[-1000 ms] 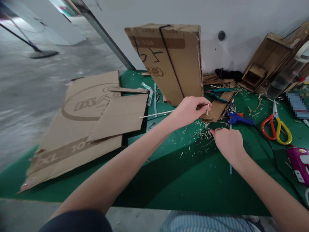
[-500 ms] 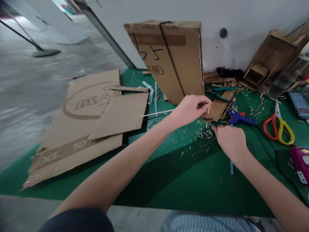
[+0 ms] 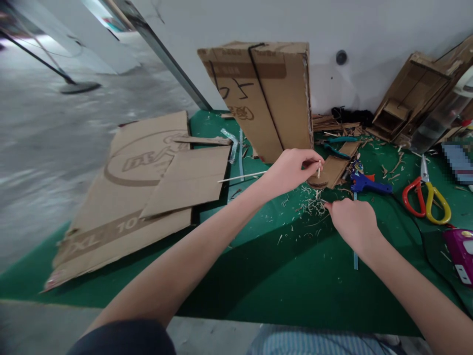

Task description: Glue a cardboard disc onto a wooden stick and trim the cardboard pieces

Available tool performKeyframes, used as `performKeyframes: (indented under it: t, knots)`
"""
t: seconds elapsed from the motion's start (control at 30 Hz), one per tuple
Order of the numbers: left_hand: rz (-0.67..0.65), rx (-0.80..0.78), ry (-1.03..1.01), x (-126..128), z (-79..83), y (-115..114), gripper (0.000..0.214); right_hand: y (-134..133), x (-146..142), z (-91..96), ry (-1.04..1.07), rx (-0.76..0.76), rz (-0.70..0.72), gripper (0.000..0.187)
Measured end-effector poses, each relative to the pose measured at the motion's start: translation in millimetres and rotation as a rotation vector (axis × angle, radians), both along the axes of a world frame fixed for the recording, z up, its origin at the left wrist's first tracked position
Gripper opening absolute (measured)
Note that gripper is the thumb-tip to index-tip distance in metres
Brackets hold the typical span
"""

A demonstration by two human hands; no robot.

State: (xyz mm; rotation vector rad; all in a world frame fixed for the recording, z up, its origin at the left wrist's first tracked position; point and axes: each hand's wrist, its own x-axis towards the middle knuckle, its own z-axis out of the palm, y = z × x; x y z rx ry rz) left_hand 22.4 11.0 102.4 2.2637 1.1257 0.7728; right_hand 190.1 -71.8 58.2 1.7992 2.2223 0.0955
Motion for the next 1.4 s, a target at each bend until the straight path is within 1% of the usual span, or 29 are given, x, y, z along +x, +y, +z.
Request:
performKeyframes:
  t: [0.1, 0.27, 0.4, 0.63, 0.77, 0.9, 1.0, 1.1, 1.17, 1.23, 1.4]
  knots:
    - [-0.005, -0.009, -0.001, 0, -0.4, 1, 0.02, -1, 9, 4.1, -0.029, -0.02, -0.005, 0.056]
    - [-0.006, -0.024, -0.021, -1, 1.2, 0, 0.017, 1, 17, 6.7, -0.033, 0.07, 0.011, 0.057]
    - [-0.001, -0.034, -0.024, -1, 2.8, -2, 0.017, 6, 14, 1.9, 0.014, 0.175, -0.026, 0.061]
    - [0.016, -0.032, -0.007, 1, 5.0, -4, 0.018, 14, 14, -6.6, 0.022, 0.286, -0.005, 0.065]
    - [0.011, -0.032, -0.017, 1, 4.0, -4, 0.018, 12, 14, -11.1, 0.01, 0.241, 0.013, 0.062]
    - [0.002, -0.021, -0.019, 1, 2.6, -4, 0.019, 10, 14, -15.3, -0.004, 0.192, 0.065, 0.062]
    - [-0.004, -0.015, -0.003, 1, 2.5, -3, 0.02, 9, 15, -15.0, 0.007, 0.234, 0.081, 0.062]
    - [-0.004, -0.015, 0.015, 1, 2.9, -3, 0.021, 11, 15, -12.9, 0.029, 0.296, 0.05, 0.063]
    - [-0.006, -0.012, 0.019, 1, 3.2, -3, 0.022, 11, 14, -12.0, 0.025, 0.309, 0.035, 0.061]
    - [-0.013, -0.006, 0.014, 1, 3.2, -3, 0.022, 11, 13, -12.1, 0.005, 0.289, 0.032, 0.06]
    - [-0.034, 0.0, 0.016, 1, 3.0, -4, 0.024, 6, 9, -11.8, -0.028, 0.183, 0.039, 0.062]
